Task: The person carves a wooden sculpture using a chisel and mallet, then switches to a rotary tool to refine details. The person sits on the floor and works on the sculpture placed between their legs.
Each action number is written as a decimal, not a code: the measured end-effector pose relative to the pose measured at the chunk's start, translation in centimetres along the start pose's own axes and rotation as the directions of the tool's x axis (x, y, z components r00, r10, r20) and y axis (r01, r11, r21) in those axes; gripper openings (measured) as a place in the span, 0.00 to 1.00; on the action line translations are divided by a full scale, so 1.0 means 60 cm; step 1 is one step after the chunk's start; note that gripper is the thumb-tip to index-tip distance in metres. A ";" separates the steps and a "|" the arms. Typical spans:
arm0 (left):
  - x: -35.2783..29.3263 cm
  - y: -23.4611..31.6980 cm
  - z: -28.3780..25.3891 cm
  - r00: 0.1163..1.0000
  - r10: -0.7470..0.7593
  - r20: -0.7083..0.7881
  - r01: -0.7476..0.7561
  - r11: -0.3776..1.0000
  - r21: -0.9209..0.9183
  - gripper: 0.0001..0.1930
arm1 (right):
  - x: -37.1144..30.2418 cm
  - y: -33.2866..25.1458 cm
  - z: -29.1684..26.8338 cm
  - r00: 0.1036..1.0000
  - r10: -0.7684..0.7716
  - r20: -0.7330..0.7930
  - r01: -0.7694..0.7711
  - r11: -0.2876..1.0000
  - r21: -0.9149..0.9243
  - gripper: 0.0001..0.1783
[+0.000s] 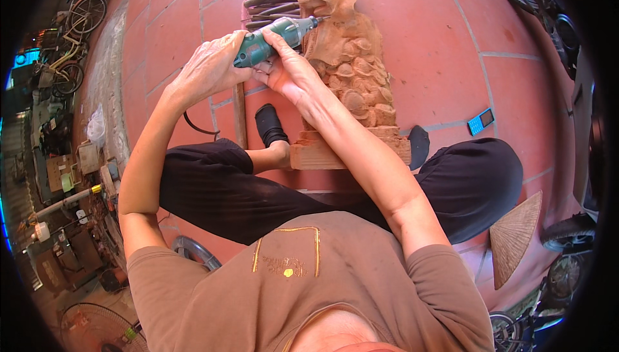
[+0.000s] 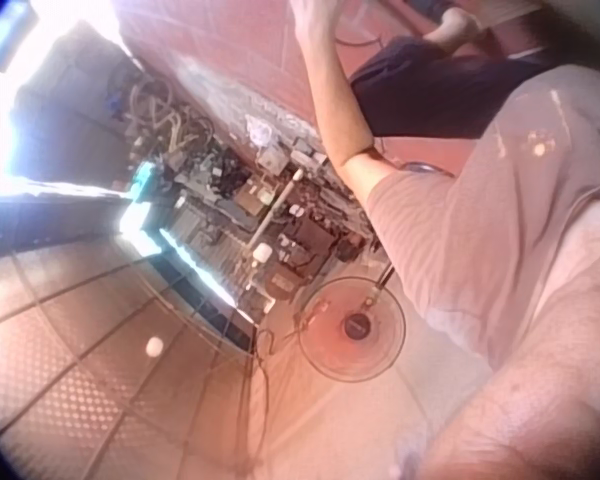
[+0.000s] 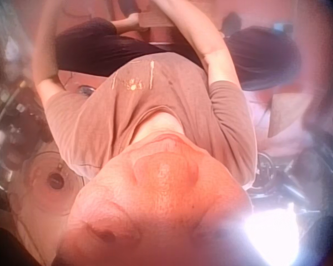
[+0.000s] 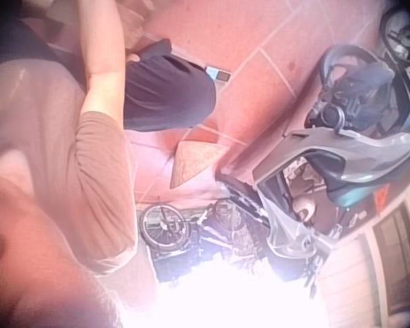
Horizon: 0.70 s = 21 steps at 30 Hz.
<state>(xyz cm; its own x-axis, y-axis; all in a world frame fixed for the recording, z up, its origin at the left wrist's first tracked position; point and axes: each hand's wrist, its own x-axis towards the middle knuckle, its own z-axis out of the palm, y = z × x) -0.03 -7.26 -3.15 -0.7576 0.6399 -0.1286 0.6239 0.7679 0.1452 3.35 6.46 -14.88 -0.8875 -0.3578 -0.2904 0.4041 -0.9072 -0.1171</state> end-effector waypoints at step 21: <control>0.000 -0.005 -0.001 0.998 -0.023 0.053 0.023 1.000 0.017 0.24 | 0.004 0.010 -0.007 0.999 0.020 0.028 -0.020 1.000 0.024 0.16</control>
<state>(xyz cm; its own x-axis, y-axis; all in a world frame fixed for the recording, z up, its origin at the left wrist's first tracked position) -0.22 -7.48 -3.10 -0.7609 0.6224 -0.1835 0.6097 0.7825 0.1259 3.46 5.95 -15.39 -0.8852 -0.3818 -0.2659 0.4168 -0.9047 -0.0886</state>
